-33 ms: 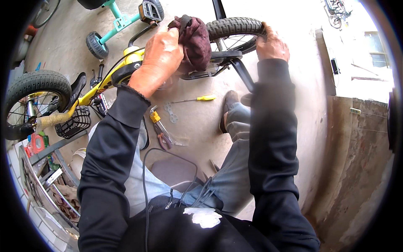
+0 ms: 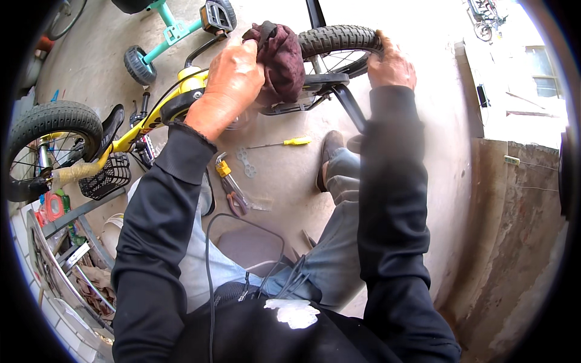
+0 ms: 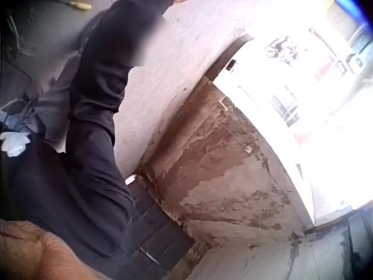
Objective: The person wipes the frame, rear fender, and rear wheel of a yellow children's bicycle using a dark cloth. The bicycle is positioned upside down on the floor, and the person sits on a low stool while performing the cleaning task.
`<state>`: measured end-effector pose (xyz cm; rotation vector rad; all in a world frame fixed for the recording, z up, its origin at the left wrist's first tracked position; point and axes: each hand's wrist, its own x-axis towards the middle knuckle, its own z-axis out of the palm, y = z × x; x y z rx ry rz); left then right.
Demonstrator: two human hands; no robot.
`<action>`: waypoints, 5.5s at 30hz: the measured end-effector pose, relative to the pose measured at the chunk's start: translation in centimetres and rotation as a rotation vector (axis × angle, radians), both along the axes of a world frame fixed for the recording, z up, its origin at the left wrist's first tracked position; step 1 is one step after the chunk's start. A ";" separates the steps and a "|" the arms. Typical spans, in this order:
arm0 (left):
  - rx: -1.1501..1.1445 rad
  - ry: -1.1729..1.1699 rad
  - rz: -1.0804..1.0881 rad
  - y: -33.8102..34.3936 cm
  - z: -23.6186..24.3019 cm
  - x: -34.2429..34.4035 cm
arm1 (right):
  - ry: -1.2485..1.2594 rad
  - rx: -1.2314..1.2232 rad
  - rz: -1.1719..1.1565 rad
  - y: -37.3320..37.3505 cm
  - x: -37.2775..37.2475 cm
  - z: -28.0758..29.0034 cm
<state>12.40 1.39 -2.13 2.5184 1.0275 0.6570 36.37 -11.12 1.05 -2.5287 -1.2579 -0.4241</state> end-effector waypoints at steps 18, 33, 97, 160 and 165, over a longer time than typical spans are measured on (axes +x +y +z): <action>-1.009 -0.497 -0.371 -5.4 1.9 -0.1 | 1.010 0.079 0.686 -2.9 -9.1 1.2; -0.370 -0.328 -0.077 -2.6 1.4 -1.0 | 0.840 0.314 -0.048 -2.2 -2.5 -1.0; -0.411 -0.407 -0.132 -0.8 0.9 1.5 | 0.382 -0.077 0.236 1.2 -8.8 -3.2; -0.146 -0.487 -0.144 -2.0 0.0 0.7 | 0.581 -0.249 0.269 2.0 -6.7 -3.0; -0.150 -0.464 -0.142 -2.0 -0.1 0.5 | 0.693 -0.014 0.188 1.7 -7.3 -3.9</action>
